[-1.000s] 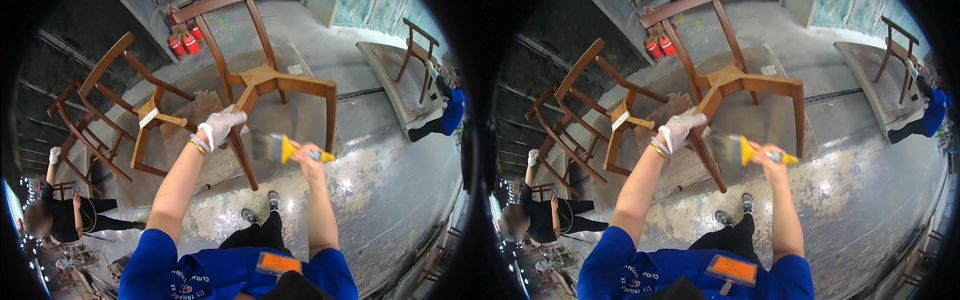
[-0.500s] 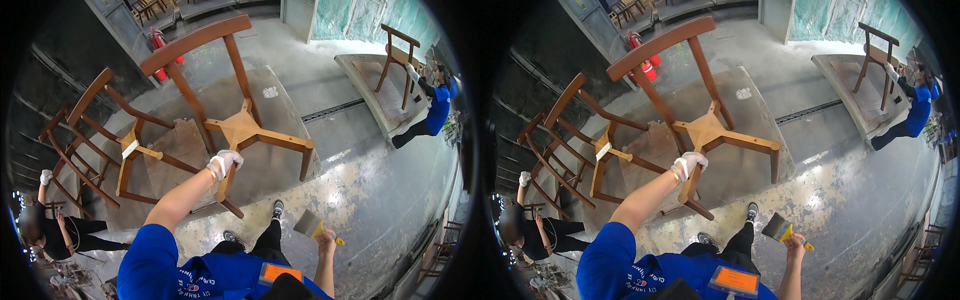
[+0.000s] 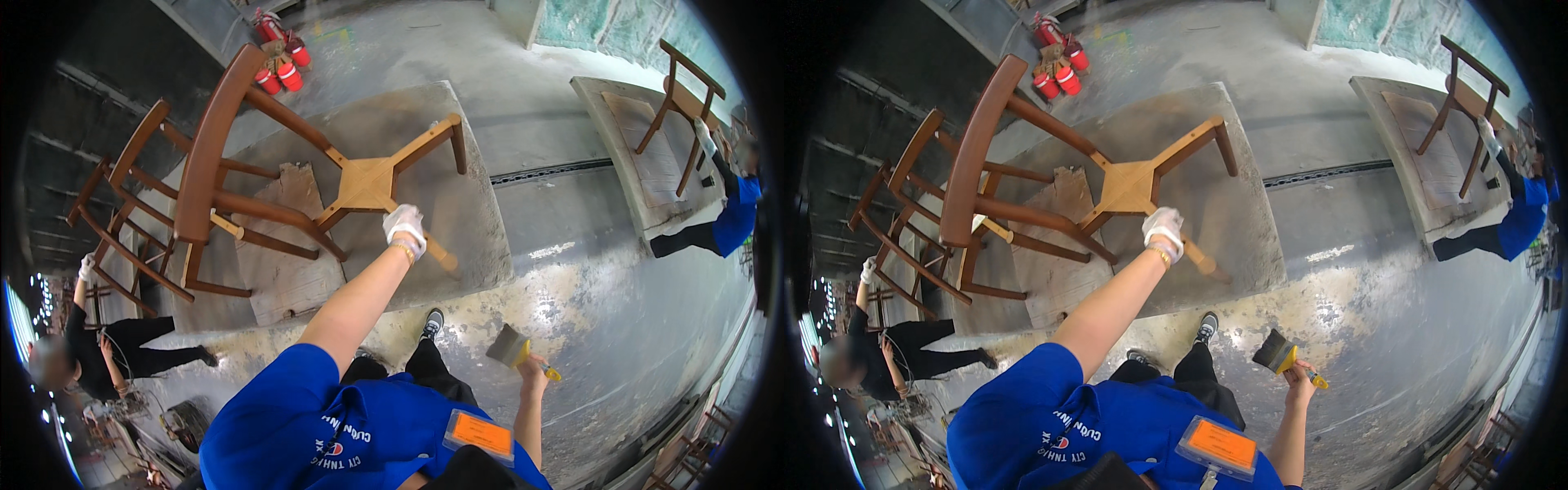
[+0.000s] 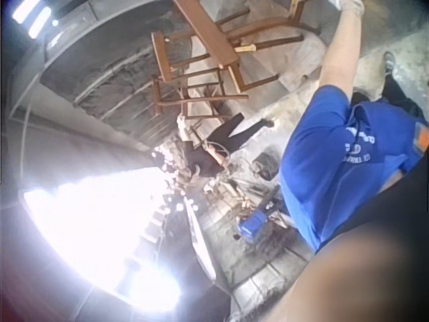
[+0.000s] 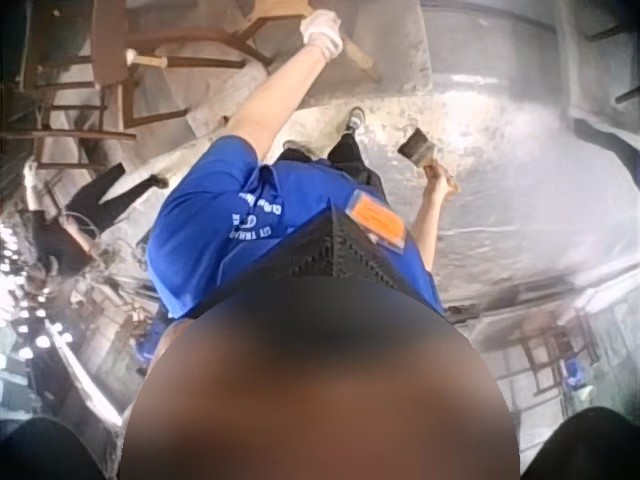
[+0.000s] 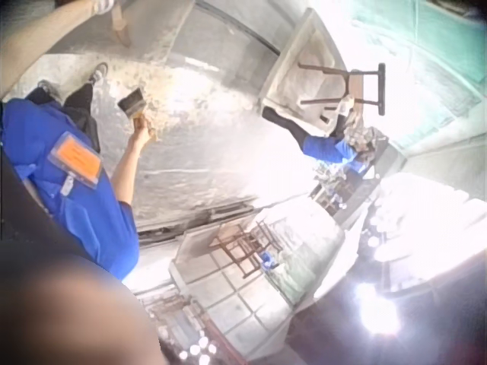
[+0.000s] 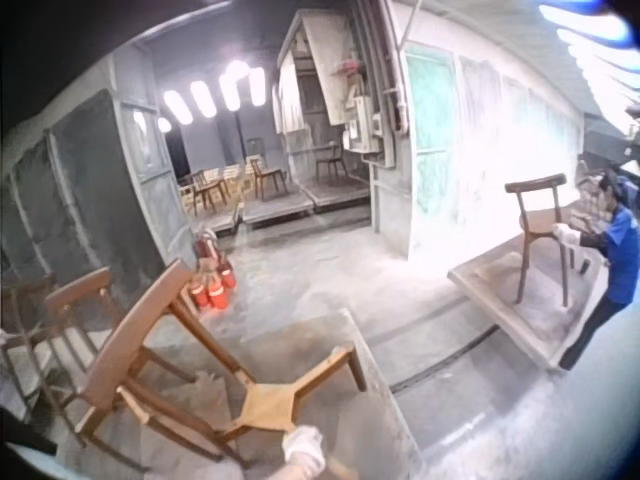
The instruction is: The person applies a finish to wooden chairs using a brush. They systematically coat the legs, seat frame, and backrest of each chair, repositioning the furniture as needed to reach all surfaces.
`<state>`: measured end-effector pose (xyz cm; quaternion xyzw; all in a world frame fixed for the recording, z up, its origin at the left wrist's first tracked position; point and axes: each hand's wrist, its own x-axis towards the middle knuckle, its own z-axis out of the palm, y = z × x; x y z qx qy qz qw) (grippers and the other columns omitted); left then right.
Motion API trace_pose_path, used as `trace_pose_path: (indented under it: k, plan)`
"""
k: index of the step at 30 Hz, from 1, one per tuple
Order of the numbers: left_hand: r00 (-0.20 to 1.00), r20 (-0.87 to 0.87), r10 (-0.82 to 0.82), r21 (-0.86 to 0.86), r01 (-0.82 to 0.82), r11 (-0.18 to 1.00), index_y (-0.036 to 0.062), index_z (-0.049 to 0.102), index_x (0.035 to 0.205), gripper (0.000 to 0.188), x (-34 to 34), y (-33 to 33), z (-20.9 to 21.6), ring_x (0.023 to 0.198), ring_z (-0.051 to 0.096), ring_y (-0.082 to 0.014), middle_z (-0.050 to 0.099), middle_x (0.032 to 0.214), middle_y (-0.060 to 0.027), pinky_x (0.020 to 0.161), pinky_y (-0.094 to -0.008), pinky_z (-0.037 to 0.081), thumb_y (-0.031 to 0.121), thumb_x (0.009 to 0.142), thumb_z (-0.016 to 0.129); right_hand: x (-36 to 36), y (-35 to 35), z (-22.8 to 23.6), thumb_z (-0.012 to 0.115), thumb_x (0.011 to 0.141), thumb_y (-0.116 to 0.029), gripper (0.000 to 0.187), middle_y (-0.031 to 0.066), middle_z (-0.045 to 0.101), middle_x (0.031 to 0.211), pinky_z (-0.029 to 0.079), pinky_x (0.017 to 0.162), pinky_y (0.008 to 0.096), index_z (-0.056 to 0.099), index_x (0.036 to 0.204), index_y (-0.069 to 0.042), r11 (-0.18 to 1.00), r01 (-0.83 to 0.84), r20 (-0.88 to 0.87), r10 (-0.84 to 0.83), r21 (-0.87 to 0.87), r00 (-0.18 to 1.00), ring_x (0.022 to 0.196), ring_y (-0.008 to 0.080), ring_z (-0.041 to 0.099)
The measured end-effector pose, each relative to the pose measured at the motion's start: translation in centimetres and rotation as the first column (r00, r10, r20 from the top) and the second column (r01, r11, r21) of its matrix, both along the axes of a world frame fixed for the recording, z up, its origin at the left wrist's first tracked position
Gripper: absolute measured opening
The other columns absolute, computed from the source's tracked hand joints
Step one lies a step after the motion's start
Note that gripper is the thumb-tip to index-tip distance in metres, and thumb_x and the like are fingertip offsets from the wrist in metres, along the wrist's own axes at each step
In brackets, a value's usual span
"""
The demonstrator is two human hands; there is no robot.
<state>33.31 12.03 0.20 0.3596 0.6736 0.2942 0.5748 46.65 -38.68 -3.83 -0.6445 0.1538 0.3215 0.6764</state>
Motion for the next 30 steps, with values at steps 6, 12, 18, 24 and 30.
trace_pose_path:
  k: [6,12,18,24,30]
  plan:
    - [0.957,0.285,-0.058,-0.031,0.070,0.997,-0.0019,0.063,0.128,0.055,-3.0,0.8,2.8,0.101,0.067,-0.0260,0.068,0.118,-0.0149,0.090,-0.0384,0.052,0.026,0.085,0.081,0.1,1.1,-0.7,0.070,0.091,-0.001,0.016,0.0108,0.073,0.097,0.065,0.081,0.0397,0.064,0.105,-0.005,0.998,-0.009,-0.010,0.008,-0.055,1.000,0.087,0.0215,0.075]
    - [0.750,-0.158,0.642,0.220,-0.608,0.763,-0.0084,0.047,0.148,0.093,-15.3,-2.2,10.0,0.121,0.063,-0.0280,0.065,0.135,-0.0195,0.109,-0.0365,0.046,0.030,0.077,0.092,-1.5,0.6,-2.6,0.071,0.089,-0.001,0.017,0.0063,0.071,0.093,0.063,0.078,0.0380,0.066,0.103,-0.008,0.995,0.093,-0.117,-0.088,0.043,0.989,0.081,0.0181,0.072]
    - [0.899,0.415,-0.142,0.646,-0.180,0.742,-0.0016,0.058,0.129,0.033,-23.6,6.3,14.7,0.110,0.069,-0.0248,0.071,0.116,-0.0155,0.112,-0.0423,0.048,0.002,0.097,0.063,-4.9,0.9,-2.5,0.072,0.086,0.001,0.020,0.0050,0.071,0.095,0.062,0.077,0.0414,0.067,0.101,-0.010,0.991,-0.003,0.014,0.005,-0.135,1.000,0.083,0.0188,0.072]
    - [0.916,0.392,-0.086,0.642,-0.205,0.739,-0.0038,0.062,0.111,0.024,-21.8,8.6,21.8,0.098,0.064,-0.0233,0.066,0.093,-0.0136,0.111,-0.0545,0.049,0.017,0.102,0.056,-5.5,6.5,3.2,0.068,0.089,-0.001,0.015,0.0070,0.072,0.092,0.062,0.069,0.0347,0.068,0.103,-0.008,0.995,-0.010,0.060,0.016,-0.099,0.998,0.077,0.0189,0.071]
    - [0.925,0.313,0.215,0.637,-0.372,0.675,0.0009,0.056,0.080,0.041,-19.1,3.8,29.3,0.069,0.049,-0.0164,0.040,0.060,-0.0043,0.105,-0.0489,0.055,0.037,0.098,0.066,-3.1,14.2,13.2,0.064,0.095,-0.002,0.013,0.0145,0.073,0.116,0.061,0.093,0.0437,0.066,0.106,-0.008,0.966,-0.057,0.307,-0.024,0.252,0.952,0.106,0.0282,0.073]
